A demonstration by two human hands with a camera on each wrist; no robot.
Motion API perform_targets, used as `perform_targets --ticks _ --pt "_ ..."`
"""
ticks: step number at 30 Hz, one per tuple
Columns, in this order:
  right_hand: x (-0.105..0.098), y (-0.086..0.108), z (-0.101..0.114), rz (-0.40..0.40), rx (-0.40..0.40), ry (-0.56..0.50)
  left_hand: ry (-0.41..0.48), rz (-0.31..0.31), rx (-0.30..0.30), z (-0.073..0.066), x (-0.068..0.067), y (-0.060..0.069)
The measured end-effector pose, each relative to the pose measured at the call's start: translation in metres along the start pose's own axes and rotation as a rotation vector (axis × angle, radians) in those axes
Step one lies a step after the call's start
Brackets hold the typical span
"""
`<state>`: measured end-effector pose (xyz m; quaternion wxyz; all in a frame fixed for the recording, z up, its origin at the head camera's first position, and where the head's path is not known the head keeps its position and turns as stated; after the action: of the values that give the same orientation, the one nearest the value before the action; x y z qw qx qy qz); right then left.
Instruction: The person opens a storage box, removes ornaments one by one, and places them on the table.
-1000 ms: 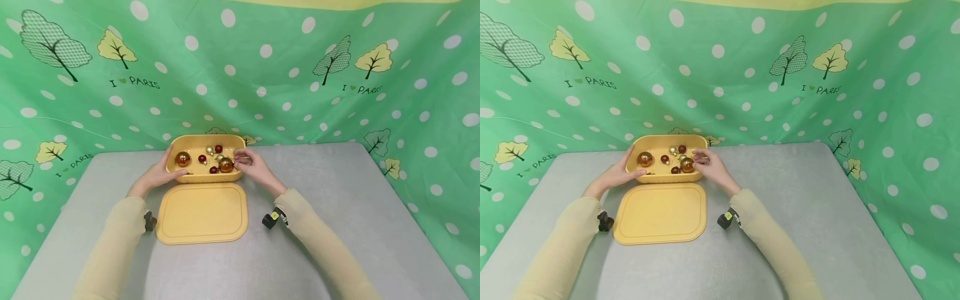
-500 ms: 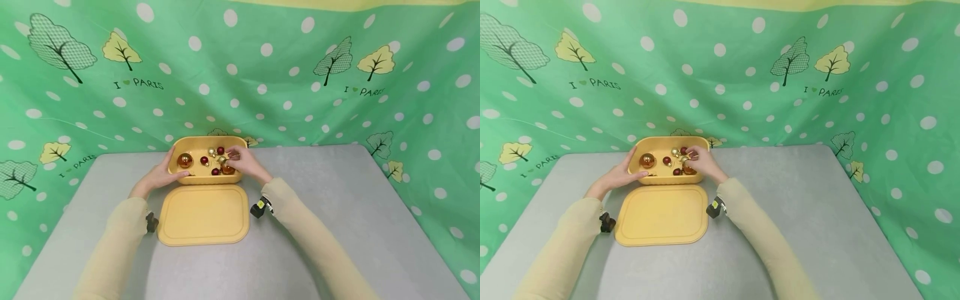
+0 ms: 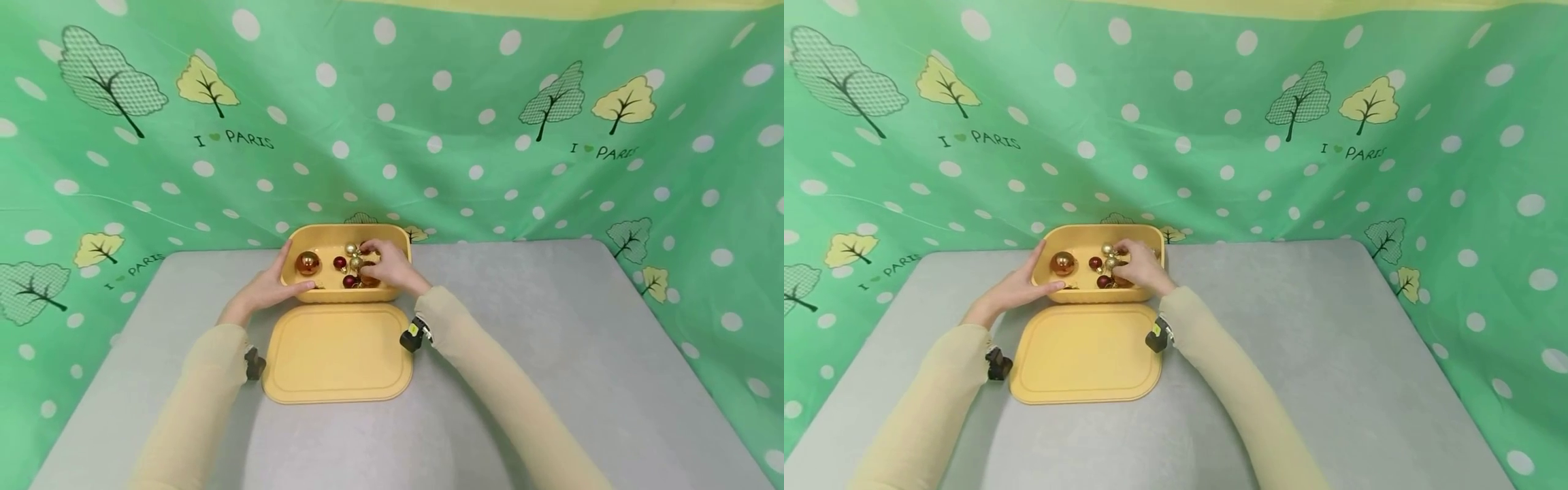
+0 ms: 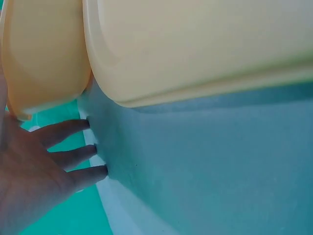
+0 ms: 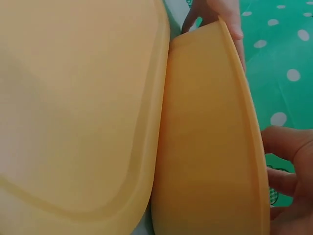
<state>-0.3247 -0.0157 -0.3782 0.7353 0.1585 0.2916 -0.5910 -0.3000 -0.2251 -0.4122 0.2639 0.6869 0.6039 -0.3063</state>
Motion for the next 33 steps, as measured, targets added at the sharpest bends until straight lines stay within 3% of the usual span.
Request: perform_targets --ticks 7,10,14,22,28,33 --pt "0.01 -0.002 -0.004 0.052 -0.023 0.161 -0.013 -0.004 0.005 -0.004 -0.002 -0.001" --pt "0.012 -0.001 -0.005 0.068 -0.007 0.139 -0.009 -0.001 0.006 -0.004 -0.002 -0.001" --pt "0.01 -0.001 -0.004 0.049 0.001 0.032 -0.001 0.003 0.0 -0.003 -0.002 -0.001" --pt "0.003 0.004 0.004 0.055 -0.082 -0.164 -0.013 0.016 -0.016 -0.002 0.0 0.0" --pt "-0.013 0.014 0.012 0.006 -0.157 -0.292 -0.02 0.018 -0.025 0.0 0.002 0.0" --pt "-0.024 0.023 0.011 -0.014 -0.169 -0.416 -0.019 0.015 -0.02 0.0 0.002 -0.001"
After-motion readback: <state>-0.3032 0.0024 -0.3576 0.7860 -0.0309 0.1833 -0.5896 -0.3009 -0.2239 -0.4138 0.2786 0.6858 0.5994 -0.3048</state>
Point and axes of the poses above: each hand's wrist, its own y-axis away from the middle knuckle, its own x-axis out of the palm, z = x × y, the point moved 10 cm from there along -y, towards the middle knuckle, and after that the axes turned 13 degrees about -z, right-handed, at the moved point
